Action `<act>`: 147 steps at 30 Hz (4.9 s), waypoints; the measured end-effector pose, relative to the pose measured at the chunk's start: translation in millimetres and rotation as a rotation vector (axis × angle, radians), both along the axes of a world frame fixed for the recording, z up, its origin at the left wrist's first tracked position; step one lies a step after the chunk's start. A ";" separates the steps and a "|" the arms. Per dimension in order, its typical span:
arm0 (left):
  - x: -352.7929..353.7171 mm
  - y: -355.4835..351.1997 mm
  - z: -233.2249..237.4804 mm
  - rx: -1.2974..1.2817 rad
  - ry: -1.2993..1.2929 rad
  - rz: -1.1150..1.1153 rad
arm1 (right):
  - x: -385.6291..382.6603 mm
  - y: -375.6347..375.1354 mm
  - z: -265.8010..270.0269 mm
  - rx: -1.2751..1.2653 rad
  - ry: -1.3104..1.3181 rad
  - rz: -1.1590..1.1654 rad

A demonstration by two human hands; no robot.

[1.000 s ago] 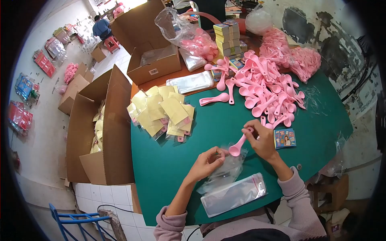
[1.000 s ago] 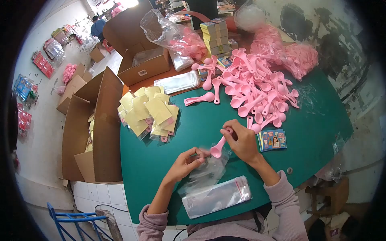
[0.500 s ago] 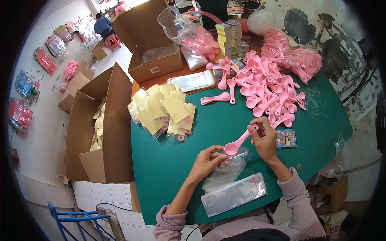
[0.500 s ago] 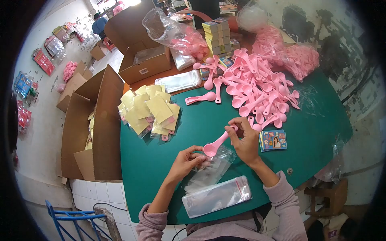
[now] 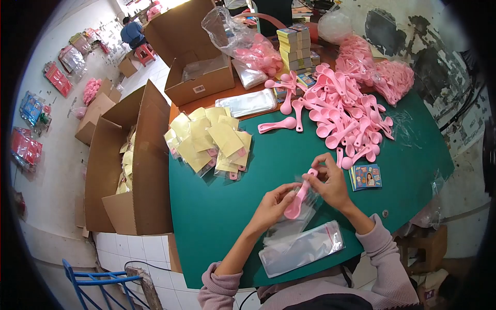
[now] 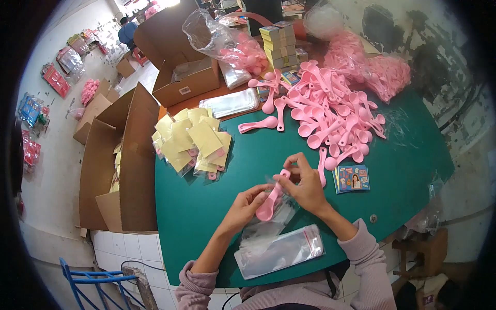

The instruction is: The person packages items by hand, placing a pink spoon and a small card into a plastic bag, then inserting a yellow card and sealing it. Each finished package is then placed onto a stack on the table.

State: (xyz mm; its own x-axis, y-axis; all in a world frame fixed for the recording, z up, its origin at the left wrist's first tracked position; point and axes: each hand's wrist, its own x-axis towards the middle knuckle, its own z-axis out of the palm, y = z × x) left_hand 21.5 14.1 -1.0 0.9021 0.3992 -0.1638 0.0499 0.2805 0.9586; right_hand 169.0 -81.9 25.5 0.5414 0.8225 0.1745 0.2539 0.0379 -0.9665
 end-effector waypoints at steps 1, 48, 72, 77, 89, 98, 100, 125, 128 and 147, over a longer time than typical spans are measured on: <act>-0.1 1.3 0.0 0.007 0.020 -0.018 | 3.4 -0.1 0.5 0.027 0.011 -0.019; -4.8 22.7 29.2 0.329 0.148 -0.217 | 23.4 -27.1 80.0 -0.275 -0.476 0.209; -8.4 29.4 25.9 0.325 0.130 -0.203 | 25.7 11.1 38.6 -0.274 -0.070 0.666; -9.2 31.1 31.8 0.337 0.160 -0.164 | 28.7 6.8 38.2 -0.262 -0.130 0.565; -7.8 31.0 32.1 0.327 0.151 -0.188 | 47.1 6.3 25.0 -0.230 0.311 0.472; -8.3 33.4 26.6 0.337 0.162 -0.191 | 53.4 6.8 16.6 0.135 0.680 0.267; -8.0 34.3 22.3 0.335 0.175 -0.196 | 52.5 7.6 10.7 0.003 0.585 0.291; -31.9 70.3 19.8 0.214 0.074 -0.193 | 43.8 8.9 11.0 -0.428 0.155 0.437; -23.9 63.8 10.9 0.263 0.076 -0.085 | 43.0 11.1 10.2 -0.149 0.109 0.344; -28.1 14.2 -4.0 -0.286 0.243 -0.109 | -8.3 7.9 3.2 -0.198 -0.742 0.576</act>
State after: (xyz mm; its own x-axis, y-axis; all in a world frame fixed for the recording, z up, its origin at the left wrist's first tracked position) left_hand -6.6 28.3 -5.0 0.8577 0.2106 -0.4690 0.3103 0.5154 0.7988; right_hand 160.7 -74.0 28.7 -0.1478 0.9792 0.1392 0.7975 0.2012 -0.5688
